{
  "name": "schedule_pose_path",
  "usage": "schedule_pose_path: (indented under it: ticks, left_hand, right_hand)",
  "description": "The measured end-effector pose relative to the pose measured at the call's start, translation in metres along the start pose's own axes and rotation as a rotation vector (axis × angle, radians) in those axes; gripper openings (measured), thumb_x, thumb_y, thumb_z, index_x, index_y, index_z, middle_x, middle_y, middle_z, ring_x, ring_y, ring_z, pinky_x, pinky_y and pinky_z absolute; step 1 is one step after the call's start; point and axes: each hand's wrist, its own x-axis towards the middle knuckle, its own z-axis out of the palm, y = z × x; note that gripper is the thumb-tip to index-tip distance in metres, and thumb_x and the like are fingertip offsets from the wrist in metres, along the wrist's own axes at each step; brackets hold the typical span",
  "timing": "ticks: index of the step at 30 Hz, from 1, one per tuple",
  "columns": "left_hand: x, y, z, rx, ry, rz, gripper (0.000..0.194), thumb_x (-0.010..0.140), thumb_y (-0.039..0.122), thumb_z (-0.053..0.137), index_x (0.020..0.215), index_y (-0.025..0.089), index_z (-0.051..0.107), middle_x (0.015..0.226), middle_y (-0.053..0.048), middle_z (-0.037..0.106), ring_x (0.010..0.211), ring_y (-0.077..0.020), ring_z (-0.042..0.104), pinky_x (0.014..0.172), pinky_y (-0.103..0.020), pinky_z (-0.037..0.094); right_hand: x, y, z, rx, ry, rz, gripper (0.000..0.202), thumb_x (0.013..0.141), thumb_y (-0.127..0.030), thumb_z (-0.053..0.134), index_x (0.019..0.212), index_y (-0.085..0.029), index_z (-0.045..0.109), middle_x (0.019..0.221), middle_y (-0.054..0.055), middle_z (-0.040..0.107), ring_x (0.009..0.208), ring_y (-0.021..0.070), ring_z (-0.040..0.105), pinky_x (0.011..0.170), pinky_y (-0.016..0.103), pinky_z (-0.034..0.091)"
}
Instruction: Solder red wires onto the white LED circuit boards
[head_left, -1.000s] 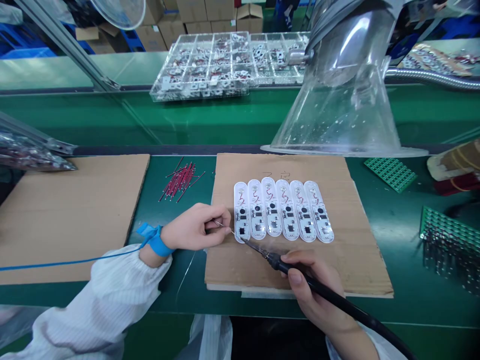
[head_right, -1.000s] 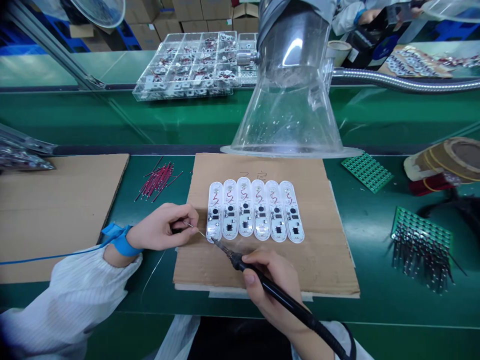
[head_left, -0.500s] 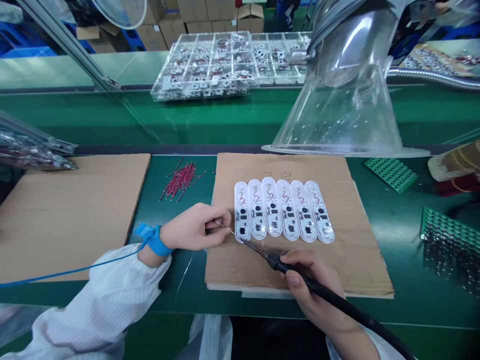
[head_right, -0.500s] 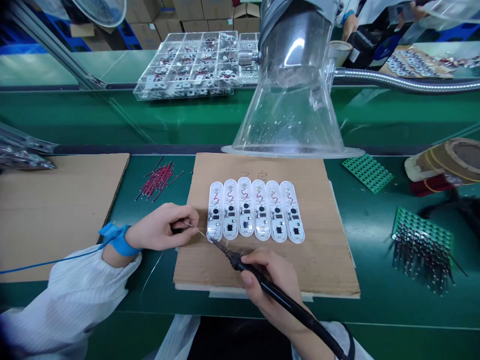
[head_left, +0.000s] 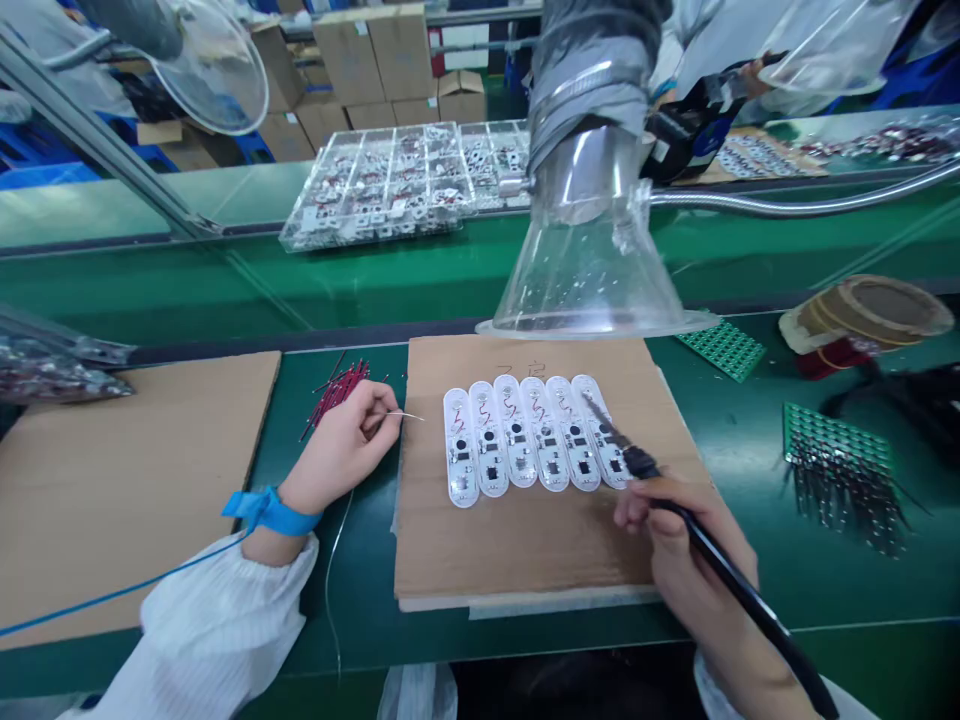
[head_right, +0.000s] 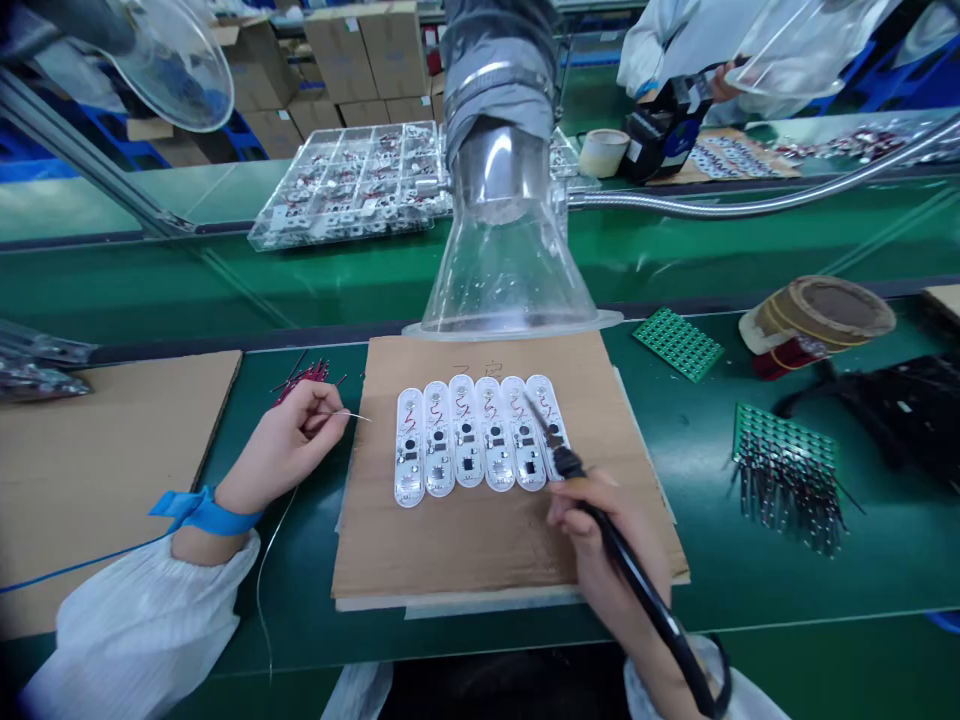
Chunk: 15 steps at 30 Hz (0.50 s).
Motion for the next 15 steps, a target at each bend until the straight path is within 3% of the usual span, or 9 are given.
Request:
schedule_pose_path:
  ticks: [3,6,8,10,12,15]
  left_hand:
    - [0.003,-0.001,-0.002,0.080,-0.001,-0.169,0.029,0.105,0.049,0.057,0.091,0.025,0.054,0.068,0.006,0.049,0.062,-0.0167,0.049,0.062,-0.028,0.039]
    - [-0.001,0.003,-0.004,0.130,-0.099,-0.278,0.048,0.108,0.062,0.047,0.082,0.024,0.060,0.068,0.001,0.063,0.066,-0.0207,0.059,0.065,-0.030,0.042]
    - [-0.007,0.009,-0.005,0.089,-0.102,-0.338,0.054,0.109,0.065,0.042,0.087,0.024,0.069,0.084,-0.004,0.078,0.085,-0.0251,0.071,0.076,-0.031,0.050]
    - [-0.014,0.014,-0.004,0.021,-0.083,-0.405,0.056,0.108,0.067,0.043,0.100,0.023,0.076,0.101,-0.007,0.084,0.097,-0.0272,0.073,0.081,-0.031,0.054]
    - [-0.021,0.017,0.001,-0.067,-0.054,-0.490,0.059,0.105,0.070,0.047,0.116,0.021,0.076,0.103,-0.008,0.083,0.080,-0.0241,0.069,0.067,-0.031,0.052]
    - [-0.027,0.019,0.014,-0.240,0.018,-0.601,0.069,0.100,0.078,0.049,0.129,0.019,0.071,0.093,-0.006,0.079,0.050,-0.0163,0.049,0.046,-0.030,0.039]
  right_hand:
    - [0.011,0.028,-0.048,-0.405,-0.035,-0.140,0.009,0.110,-0.034,0.069,0.114,-0.032,0.077,0.102,0.004,0.076,0.094,0.0247,0.073,0.085,0.040,0.060]
    - [0.004,0.056,-0.079,-0.582,0.005,-0.163,0.015,0.105,-0.040,0.074,0.117,-0.032,0.076,0.121,0.009,0.078,0.129,0.0353,0.070,0.110,0.052,0.057]
    - [-0.008,0.062,-0.084,-0.568,0.002,-0.074,0.027,0.103,-0.044,0.077,0.127,-0.032,0.073,0.136,0.011,0.075,0.139,0.0374,0.066,0.119,0.056,0.054]
    - [-0.019,0.056,-0.079,-0.473,-0.011,0.005,0.036,0.102,-0.043,0.077,0.136,-0.031,0.069,0.144,0.011,0.072,0.138,0.0352,0.069,0.119,0.054,0.057]
    - [-0.027,0.042,-0.072,-0.354,0.020,0.036,0.035,0.103,-0.038,0.076,0.136,-0.032,0.066,0.143,0.010,0.074,0.133,0.0314,0.074,0.116,0.049,0.061]
    - [-0.030,0.020,-0.068,-0.198,0.078,0.090,0.028,0.104,-0.035,0.075,0.130,-0.032,0.065,0.139,0.008,0.078,0.129,0.0296,0.079,0.114,0.047,0.064]
